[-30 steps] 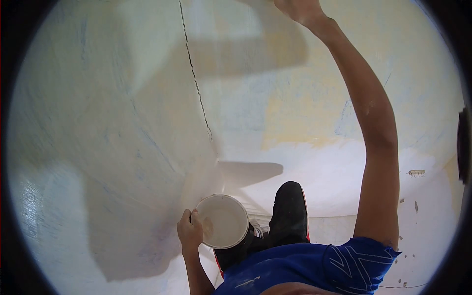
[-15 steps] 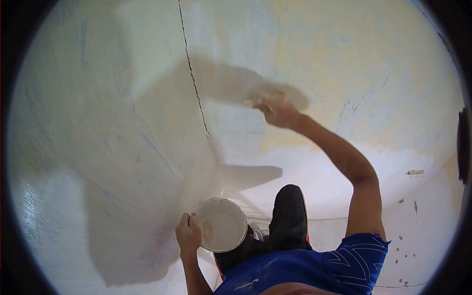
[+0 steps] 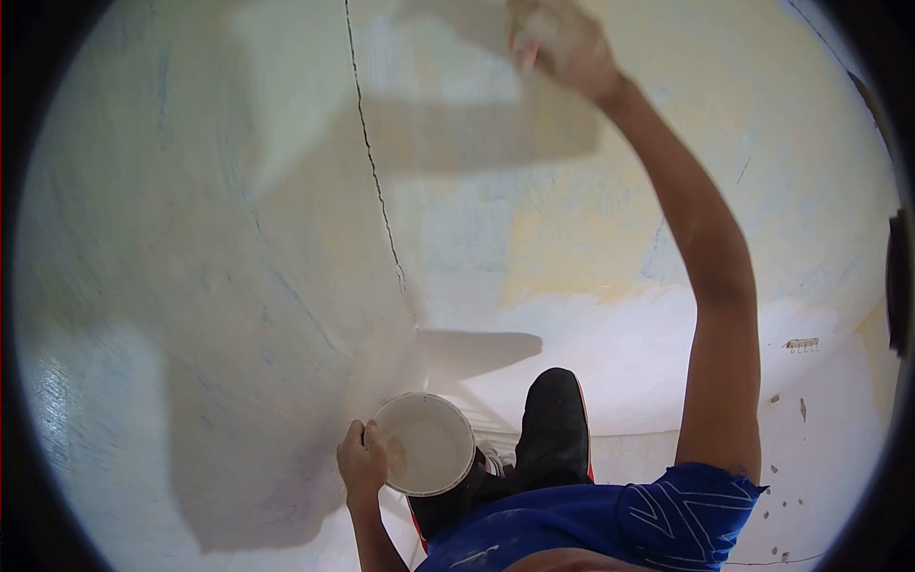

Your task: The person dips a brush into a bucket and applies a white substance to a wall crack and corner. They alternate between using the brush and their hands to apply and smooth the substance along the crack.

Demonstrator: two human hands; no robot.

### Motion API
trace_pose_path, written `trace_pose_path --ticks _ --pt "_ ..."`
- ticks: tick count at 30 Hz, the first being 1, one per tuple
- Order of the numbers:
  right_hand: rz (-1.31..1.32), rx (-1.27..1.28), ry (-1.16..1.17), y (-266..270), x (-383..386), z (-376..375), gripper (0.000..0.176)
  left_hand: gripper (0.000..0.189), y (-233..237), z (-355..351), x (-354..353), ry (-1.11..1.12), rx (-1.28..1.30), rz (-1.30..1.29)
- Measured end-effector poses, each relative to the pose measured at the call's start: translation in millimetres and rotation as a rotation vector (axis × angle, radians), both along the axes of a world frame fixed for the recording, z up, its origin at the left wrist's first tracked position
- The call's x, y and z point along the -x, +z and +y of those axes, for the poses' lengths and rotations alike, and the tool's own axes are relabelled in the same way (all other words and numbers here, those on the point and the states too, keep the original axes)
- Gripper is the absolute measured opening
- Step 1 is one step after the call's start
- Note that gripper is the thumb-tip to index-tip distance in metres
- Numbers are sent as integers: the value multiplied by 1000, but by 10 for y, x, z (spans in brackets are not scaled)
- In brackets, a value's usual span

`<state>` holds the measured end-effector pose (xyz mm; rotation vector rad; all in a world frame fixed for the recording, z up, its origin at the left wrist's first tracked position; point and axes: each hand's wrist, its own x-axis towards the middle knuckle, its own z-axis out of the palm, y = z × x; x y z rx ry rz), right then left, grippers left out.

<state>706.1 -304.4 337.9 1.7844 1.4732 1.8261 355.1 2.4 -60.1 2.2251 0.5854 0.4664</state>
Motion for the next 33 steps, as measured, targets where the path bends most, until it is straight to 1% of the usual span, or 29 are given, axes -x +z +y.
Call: trace_pose_path --ticks 2,3,4,5,6,7,8,9,10,11,12,13,15,16,18,19,20,21,24,25,27,28,30,32,33 --pt "-2 16 55 -735 -390 -54 39 37 -26 8 -8 -1 6 -1" --pt "155 108 21 -1113 -347 -93 46 38 -44 1 -8 9 -9 -6" --pt "98 134 124 -1470 -259 -50 43 38 -54 4 -8 19 -24 -8" --pt "75 76 154 -1899 -222 -11 33 38 -59 20 -12 23 -25 -10" --pt "179 85 163 -2154 -37 68 23 38 -59 22 -19 8 -28 -12" --pt "347 11 206 -2419 117 146 24 38 -58 16 -4 -10 -31 -10" --pt "561 -43 201 -2674 261 178 21 38 -45 13 21 -12 -29 -1" --pt "692 -107 195 -2809 412 240 18 38 -23 10 14 -15 -28 13" --pt "806 -169 140 -2997 381 249 22 37 -10 3 -4 -18 -25 19" --pt "1023 -359 187 -3118 466 294 22 37 -21 6 -10 -17 -17 8" --pt "1235 -549 236 -3199 563 342 23 37 -47 25 -6 -22 -35 5" --pt "1224 -530 238 -3180 676 350 23 37 -68 38 -4 -24 -51 3" --pt "1621 -702 60 -3072 893 367 25 37 -61 41 -3 -14 -49 6" --pt "1626 -683 59 -3087 893 372 25 37 -57 47 12 -14 -61 27" --pt "1689 -807 307 -3256 977 348 24 37 -108 69 -10 -14 -87 3" --pt "1771 -849 468 -3328 960 354 23 37 -129 70 -15 -19 -92 -5" --pt "1914 -902 490 -3126 1174 428 20 37 -116 80 -12 -19 -94 -2" --pt "1982 -920 513 -2991 1336 508 19 36 -91 89 -2 -15 -93 5" --pt "2099 -814 550 -2916 1639 705 23 39 -63 81 -12 5 -92 3" --pt "2152 -795 530 -2937 1726 772 23 40 -53 83 -9 14 -73 21" --pt "2192 -638 542 -3022 1881 896 25 40 -35 72 10 45 -43 70" --pt "2231 -617 535 -3109 1948 947 25 41 -26 75 20 36 -37 68" --pt "2236 -446 436 -3248 2037 1047 26 41 -31 95 8 46 -26 80" --pt "2243 -252 426 -3360 2111 1115 30 43 -64 111 19 30 -49 75" --pt "2261 -237 427 -3406 2129 1135 30 43 -98 107 77 44 -43 91"
